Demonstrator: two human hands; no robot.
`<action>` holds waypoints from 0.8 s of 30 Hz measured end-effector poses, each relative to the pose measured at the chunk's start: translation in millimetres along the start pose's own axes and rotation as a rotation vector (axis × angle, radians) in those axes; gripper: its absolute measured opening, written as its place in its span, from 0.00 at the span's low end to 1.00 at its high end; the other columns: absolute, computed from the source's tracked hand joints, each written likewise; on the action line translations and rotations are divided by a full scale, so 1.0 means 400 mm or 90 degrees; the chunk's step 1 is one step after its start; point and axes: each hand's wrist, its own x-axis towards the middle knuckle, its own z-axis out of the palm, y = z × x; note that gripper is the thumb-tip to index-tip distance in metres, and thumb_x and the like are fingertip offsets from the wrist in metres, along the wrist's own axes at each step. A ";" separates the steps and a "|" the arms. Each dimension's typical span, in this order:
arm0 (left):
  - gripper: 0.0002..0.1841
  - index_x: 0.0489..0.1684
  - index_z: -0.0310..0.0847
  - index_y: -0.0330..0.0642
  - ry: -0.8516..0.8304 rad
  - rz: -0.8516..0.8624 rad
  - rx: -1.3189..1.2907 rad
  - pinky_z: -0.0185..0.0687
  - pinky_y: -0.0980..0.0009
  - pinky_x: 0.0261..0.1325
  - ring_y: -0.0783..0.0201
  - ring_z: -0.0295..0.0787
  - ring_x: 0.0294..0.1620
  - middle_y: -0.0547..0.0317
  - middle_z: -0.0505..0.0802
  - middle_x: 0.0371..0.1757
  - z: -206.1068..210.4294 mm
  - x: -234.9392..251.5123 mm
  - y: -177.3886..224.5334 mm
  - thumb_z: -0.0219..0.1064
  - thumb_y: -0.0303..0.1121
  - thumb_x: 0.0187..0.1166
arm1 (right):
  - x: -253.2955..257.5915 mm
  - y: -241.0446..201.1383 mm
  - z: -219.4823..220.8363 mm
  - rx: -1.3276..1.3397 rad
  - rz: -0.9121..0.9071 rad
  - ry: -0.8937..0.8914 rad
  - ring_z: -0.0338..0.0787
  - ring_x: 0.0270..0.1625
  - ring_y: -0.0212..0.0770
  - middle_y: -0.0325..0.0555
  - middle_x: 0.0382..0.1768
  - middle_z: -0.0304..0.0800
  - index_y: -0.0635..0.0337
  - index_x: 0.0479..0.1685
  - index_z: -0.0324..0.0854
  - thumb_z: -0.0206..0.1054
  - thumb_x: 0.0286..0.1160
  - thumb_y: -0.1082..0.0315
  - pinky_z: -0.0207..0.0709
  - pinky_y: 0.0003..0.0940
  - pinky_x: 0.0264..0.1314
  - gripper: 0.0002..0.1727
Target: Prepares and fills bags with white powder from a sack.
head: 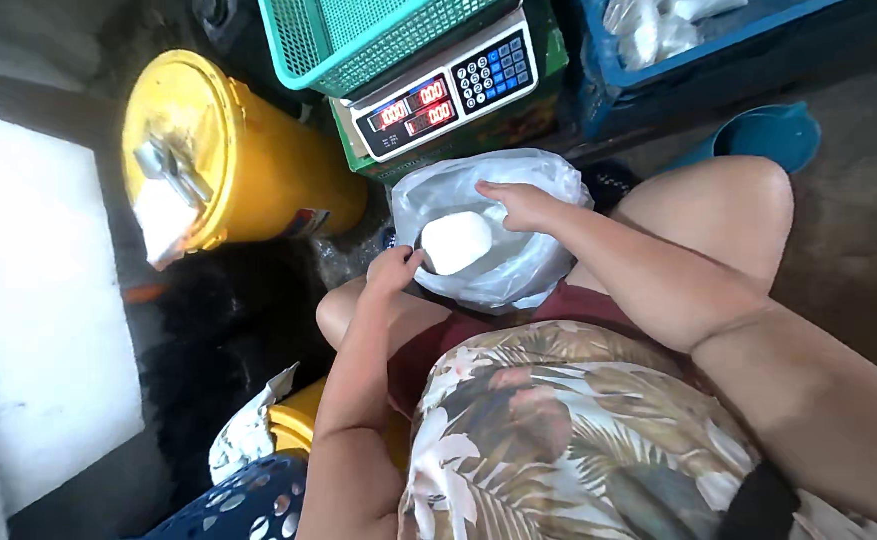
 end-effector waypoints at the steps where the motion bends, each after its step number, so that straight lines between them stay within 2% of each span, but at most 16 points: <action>1: 0.28 0.43 0.86 0.33 0.014 0.001 0.000 0.76 0.31 0.55 0.37 0.88 0.50 0.35 0.90 0.42 -0.012 -0.012 0.001 0.51 0.51 0.93 | -0.005 -0.007 -0.003 -0.004 0.002 -0.011 0.67 0.89 0.55 0.49 0.92 0.58 0.57 0.93 0.58 0.73 0.55 0.87 0.62 0.60 0.88 0.54; 2: 0.28 0.42 0.86 0.33 0.025 -0.005 -0.002 0.76 0.32 0.53 0.38 0.88 0.48 0.36 0.90 0.41 -0.025 -0.027 0.010 0.51 0.51 0.94 | -0.009 -0.012 -0.005 -0.006 0.003 -0.019 0.67 0.89 0.55 0.48 0.93 0.57 0.57 0.93 0.57 0.73 0.55 0.87 0.62 0.60 0.87 0.54; 6: 0.33 0.47 0.86 0.32 -0.007 -0.071 0.038 0.76 0.31 0.59 0.37 0.88 0.56 0.34 0.91 0.49 -0.078 -0.047 0.090 0.47 0.57 0.93 | -0.005 0.001 0.023 -0.008 -0.025 0.004 0.70 0.87 0.57 0.49 0.92 0.59 0.58 0.92 0.59 0.75 0.50 0.88 0.64 0.63 0.86 0.56; 10: 0.36 0.54 0.86 0.30 -0.057 -0.145 0.176 0.77 0.29 0.63 0.34 0.87 0.66 0.31 0.90 0.60 -0.113 -0.048 0.256 0.45 0.59 0.92 | -0.009 -0.003 0.030 0.011 -0.032 0.013 0.68 0.89 0.56 0.52 0.91 0.60 0.59 0.91 0.60 0.75 0.47 0.89 0.62 0.62 0.87 0.57; 14: 0.31 0.58 0.86 0.33 -0.083 -0.097 0.305 0.77 0.29 0.62 0.34 0.86 0.68 0.33 0.90 0.63 -0.121 -0.023 0.392 0.47 0.55 0.93 | -0.020 -0.014 0.017 0.010 -0.041 -0.004 0.69 0.88 0.55 0.52 0.91 0.61 0.61 0.91 0.60 0.74 0.51 0.89 0.61 0.59 0.88 0.54; 16: 0.30 0.56 0.87 0.32 -0.083 -0.086 0.349 0.76 0.28 0.61 0.34 0.85 0.69 0.32 0.90 0.63 -0.130 -0.021 0.441 0.50 0.53 0.92 | -0.027 -0.021 0.003 0.001 -0.018 -0.026 0.71 0.87 0.56 0.51 0.90 0.62 0.61 0.91 0.59 0.72 0.55 0.88 0.62 0.59 0.87 0.52; 18: 0.28 0.52 0.88 0.31 -0.081 -0.080 0.391 0.76 0.28 0.59 0.33 0.86 0.67 0.32 0.90 0.62 -0.144 -0.022 0.470 0.52 0.51 0.91 | -0.030 -0.015 -0.005 0.012 0.012 -0.020 0.74 0.84 0.59 0.51 0.89 0.65 0.58 0.92 0.59 0.72 0.56 0.87 0.65 0.62 0.85 0.52; 20: 0.29 0.50 0.88 0.32 -0.075 -0.080 0.415 0.77 0.27 0.57 0.33 0.87 0.65 0.32 0.91 0.60 -0.167 -0.026 0.479 0.53 0.52 0.91 | -0.022 0.016 0.006 0.039 0.014 0.033 0.77 0.82 0.61 0.52 0.87 0.69 0.57 0.90 0.63 0.74 0.52 0.88 0.67 0.66 0.82 0.52; 24: 0.30 0.45 0.87 0.32 -0.077 -0.096 0.414 0.77 0.28 0.53 0.33 0.88 0.60 0.31 0.91 0.54 -0.239 -0.068 0.456 0.51 0.53 0.91 | -0.024 0.029 -0.010 0.049 0.020 0.042 0.72 0.86 0.59 0.53 0.90 0.63 0.60 0.91 0.60 0.71 0.54 0.89 0.64 0.63 0.85 0.52</action>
